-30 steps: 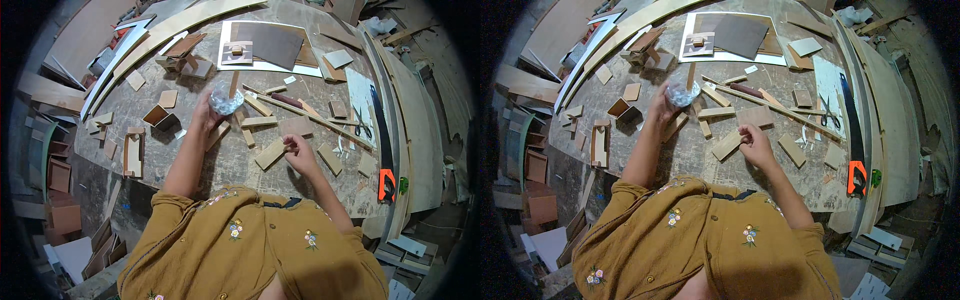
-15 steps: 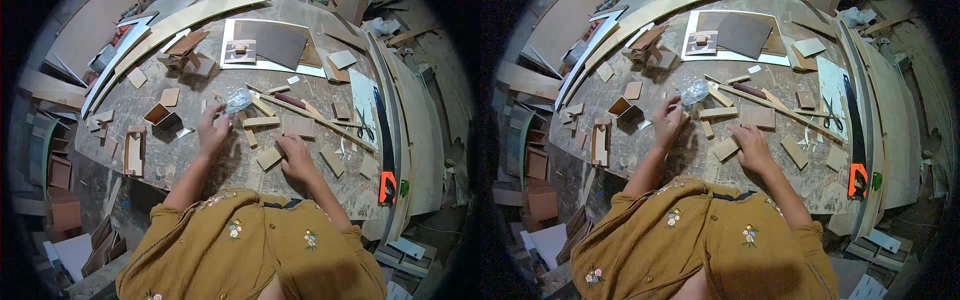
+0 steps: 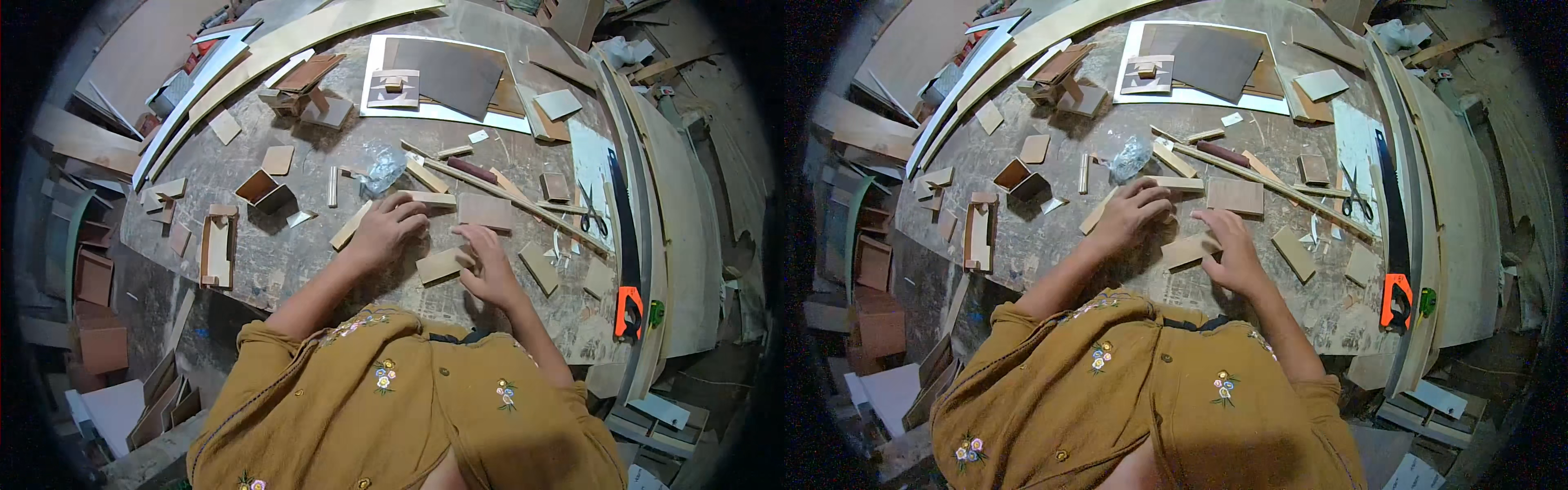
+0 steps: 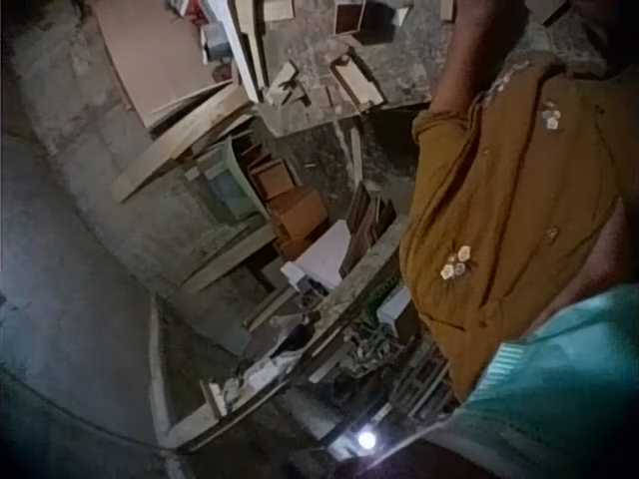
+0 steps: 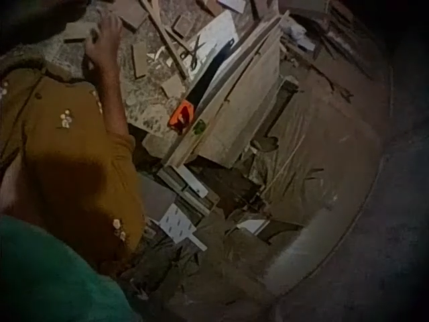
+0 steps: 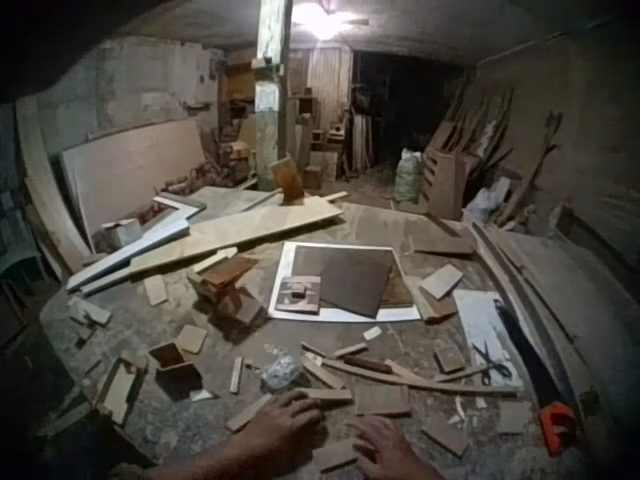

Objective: The recorder is assembling small wooden boxes by applying glue to wooden components and joining them together.

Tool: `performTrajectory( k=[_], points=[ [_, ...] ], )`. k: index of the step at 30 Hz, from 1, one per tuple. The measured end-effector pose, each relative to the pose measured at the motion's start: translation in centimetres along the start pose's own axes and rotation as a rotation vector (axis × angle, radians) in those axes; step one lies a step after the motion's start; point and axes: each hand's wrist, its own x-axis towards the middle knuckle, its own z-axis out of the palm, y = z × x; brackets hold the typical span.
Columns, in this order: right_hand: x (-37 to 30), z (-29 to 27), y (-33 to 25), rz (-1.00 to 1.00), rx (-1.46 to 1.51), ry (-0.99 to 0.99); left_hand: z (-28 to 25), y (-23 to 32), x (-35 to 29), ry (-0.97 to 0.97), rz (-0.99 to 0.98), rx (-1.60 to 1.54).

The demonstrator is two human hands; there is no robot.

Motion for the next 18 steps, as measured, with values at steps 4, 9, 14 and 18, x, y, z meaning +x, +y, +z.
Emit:
performTrajectory(
  k=[4,9,14,18],
  points=[
    [0.4,-1.2,-2.2,0.064,0.591,0.035,-0.8,1.2,1.0,0.146,-0.019,-0.292],
    [1.4,-2.3,-5.0,0.112,0.998,0.0,-0.9,4.2,0.7,0.111,-0.326,-0.818],
    [1.6,-1.8,-5.0,0.001,0.716,0.099,-0.9,5.6,0.9,0.204,-0.329,-1.045],
    [2.0,-1.6,-6.1,-0.2,-0.029,0.354,-1.0,5.8,0.7,0.287,-0.269,-0.962]
  ],
)
